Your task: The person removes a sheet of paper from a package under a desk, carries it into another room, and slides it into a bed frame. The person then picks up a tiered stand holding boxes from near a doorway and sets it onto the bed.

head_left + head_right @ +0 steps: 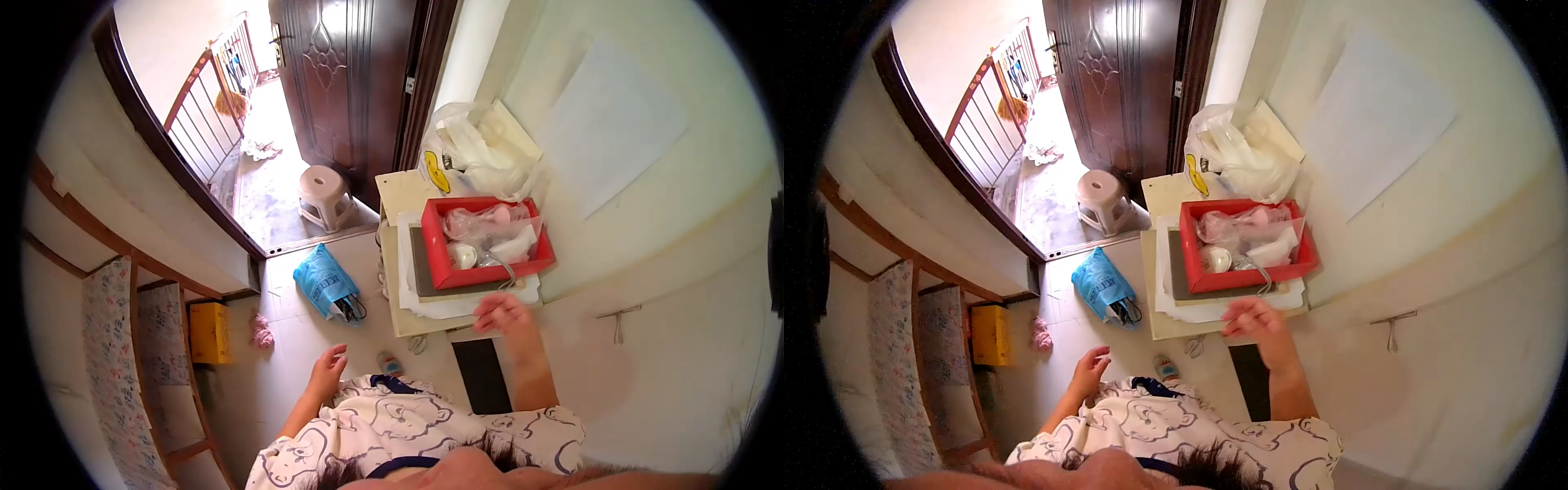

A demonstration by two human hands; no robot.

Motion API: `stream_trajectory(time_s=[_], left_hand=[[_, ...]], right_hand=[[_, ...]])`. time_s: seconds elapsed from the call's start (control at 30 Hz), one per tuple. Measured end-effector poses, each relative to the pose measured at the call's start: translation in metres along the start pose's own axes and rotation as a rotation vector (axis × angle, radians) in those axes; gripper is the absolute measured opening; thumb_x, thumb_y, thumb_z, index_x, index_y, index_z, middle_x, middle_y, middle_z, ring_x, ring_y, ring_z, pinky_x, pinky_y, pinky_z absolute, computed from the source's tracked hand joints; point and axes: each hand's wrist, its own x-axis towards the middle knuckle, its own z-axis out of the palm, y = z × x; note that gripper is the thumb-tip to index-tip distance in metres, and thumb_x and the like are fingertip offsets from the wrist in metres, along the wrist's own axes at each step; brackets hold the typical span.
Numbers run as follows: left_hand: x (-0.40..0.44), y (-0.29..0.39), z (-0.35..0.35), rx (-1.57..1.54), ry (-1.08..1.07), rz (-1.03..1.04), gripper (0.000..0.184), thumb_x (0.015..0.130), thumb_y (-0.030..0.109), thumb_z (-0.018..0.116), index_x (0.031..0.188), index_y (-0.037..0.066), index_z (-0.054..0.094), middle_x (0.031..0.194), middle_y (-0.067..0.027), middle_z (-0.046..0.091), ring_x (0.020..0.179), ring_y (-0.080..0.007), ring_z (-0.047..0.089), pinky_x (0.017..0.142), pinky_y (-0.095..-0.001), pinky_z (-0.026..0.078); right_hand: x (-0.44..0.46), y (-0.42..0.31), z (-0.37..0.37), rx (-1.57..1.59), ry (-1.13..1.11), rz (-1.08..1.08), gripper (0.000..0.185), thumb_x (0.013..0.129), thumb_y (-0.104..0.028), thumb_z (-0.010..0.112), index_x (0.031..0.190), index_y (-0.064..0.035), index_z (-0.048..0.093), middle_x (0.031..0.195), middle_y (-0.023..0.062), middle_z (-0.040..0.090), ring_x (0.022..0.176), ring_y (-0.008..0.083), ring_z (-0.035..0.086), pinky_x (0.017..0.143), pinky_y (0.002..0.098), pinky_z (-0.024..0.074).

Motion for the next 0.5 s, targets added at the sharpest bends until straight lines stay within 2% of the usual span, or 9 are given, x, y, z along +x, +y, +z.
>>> stream_trajectory(time_s=[0.1, 0.17, 0.2, 0.27, 0.3, 0.37, 0.4, 0.47, 0.5], left_hand=[[0.019, 0.025, 0.013, -0.061, -0.026, 0.045, 0.027, 0.079, 0.009, 0.049, 0.105, 0.004, 0.048, 0.100, -0.0073, 0.052, 0.084, -0.0152, 0.051, 0.074, -0.0257, 0.042], [0.029, 0.036, 0.017, -0.002, -0.020, 0.142, 0.026, 0.080, 0.009, 0.048, 0.105, 0.003, 0.048, 0.098, -0.0045, 0.052, 0.082, -0.0117, 0.050, 0.073, -0.0236, 0.041], [0.031, 0.043, 0.018, 0.018, -0.014, 0.153, 0.025, 0.080, 0.009, 0.048, 0.105, 0.003, 0.048, 0.098, -0.0043, 0.052, 0.083, -0.0115, 0.050, 0.074, -0.0235, 0.041], [0.030, 0.055, 0.021, -0.015, 0.030, 0.177, 0.025, 0.080, 0.009, 0.047, 0.104, 0.003, 0.048, 0.097, -0.0045, 0.052, 0.084, -0.0119, 0.050, 0.074, -0.0237, 0.041], [0.026, 0.057, 0.020, -0.041, 0.060, 0.192, 0.024, 0.080, 0.008, 0.047, 0.104, 0.003, 0.049, 0.097, -0.0048, 0.052, 0.084, -0.0124, 0.051, 0.074, -0.0239, 0.041], [0.013, 0.052, 0.016, -0.001, 0.129, 0.206, 0.024, 0.079, 0.009, 0.049, 0.103, 0.004, 0.050, 0.095, -0.0070, 0.053, 0.083, -0.0145, 0.052, 0.073, -0.0252, 0.042], [0.008, 0.048, 0.015, 0.038, 0.188, 0.226, 0.024, 0.078, 0.010, 0.050, 0.101, 0.005, 0.051, 0.093, -0.0092, 0.054, 0.082, -0.0167, 0.054, 0.073, -0.0264, 0.043], [-0.010, 0.036, 0.009, 0.084, 0.274, 0.185, 0.024, 0.077, 0.010, 0.050, 0.101, 0.005, 0.051, 0.092, -0.0103, 0.054, 0.081, -0.0179, 0.054, 0.072, -0.0270, 0.043], [-0.024, 0.029, 0.005, 0.140, 0.334, 0.136, 0.024, 0.077, 0.010, 0.050, 0.100, 0.004, 0.051, 0.092, -0.0113, 0.055, 0.080, -0.0190, 0.055, 0.072, -0.0275, 0.043]], right_hand=[[0.019, -0.040, -0.025, -0.262, 0.233, -0.281, 0.025, 0.080, -0.014, 0.049, 0.102, -0.0023, 0.045, 0.088, 0.0071, 0.053, 0.073, 0.0132, 0.054, 0.068, 0.0239, 0.0434], [0.048, -0.052, -0.042, -0.422, 0.440, -0.502, 0.028, 0.078, -0.012, 0.049, 0.103, -0.0007, 0.043, 0.083, 0.0095, 0.055, 0.078, 0.0163, 0.053, 0.070, 0.0254, 0.0425], [0.063, -0.063, -0.047, -0.424, 0.426, -0.513, 0.028, 0.078, -0.012, 0.049, 0.103, -0.0007, 0.043, 0.083, 0.0095, 0.055, 0.078, 0.0163, 0.053, 0.070, 0.0254, 0.0425], [0.092, -0.084, -0.056, -0.946, 0.578, -0.394, 0.038, 0.078, -0.017, 0.049, 0.109, 0.0020, 0.038, 0.087, 0.0148, 0.056, 0.084, 0.0224, 0.053, 0.074, 0.0294, 0.0413], [0.114, -0.086, -0.070, -0.945, 0.560, -0.397, 0.038, 0.078, -0.017, 0.049, 0.109, 0.0020, 0.038, 0.087, 0.0148, 0.056, 0.084, 0.0224, 0.053, 0.074, 0.0294, 0.0413], [0.164, -0.073, -0.112, -1.289, 0.634, -0.181, 0.041, 0.074, -0.020, 0.051, 0.107, 0.0023, 0.041, 0.095, 0.0194, 0.054, 0.088, 0.0269, 0.051, 0.076, 0.0318, 0.0394], [0.180, -0.072, -0.123, -1.291, 0.610, -0.200, 0.041, 0.074, -0.020, 0.051, 0.107, 0.0023, 0.041, 0.095, 0.0194, 0.054, 0.088, 0.0269, 0.051, 0.076, 0.0318, 0.0394], [0.218, -0.073, -0.136, -1.470, 0.281, -0.290, 0.038, 0.068, -0.026, 0.056, 0.094, 0.0011, 0.051, 0.091, 0.0219, 0.054, 0.084, 0.0309, 0.053, 0.072, 0.0358, 0.0414], [0.235, -0.066, -0.151, -1.502, 0.197, -0.179, 0.032, 0.068, -0.025, 0.054, 0.086, 0.0011, 0.055, 0.083, 0.0195, 0.057, 0.077, 0.0287, 0.055, 0.068, 0.0373, 0.0423]])
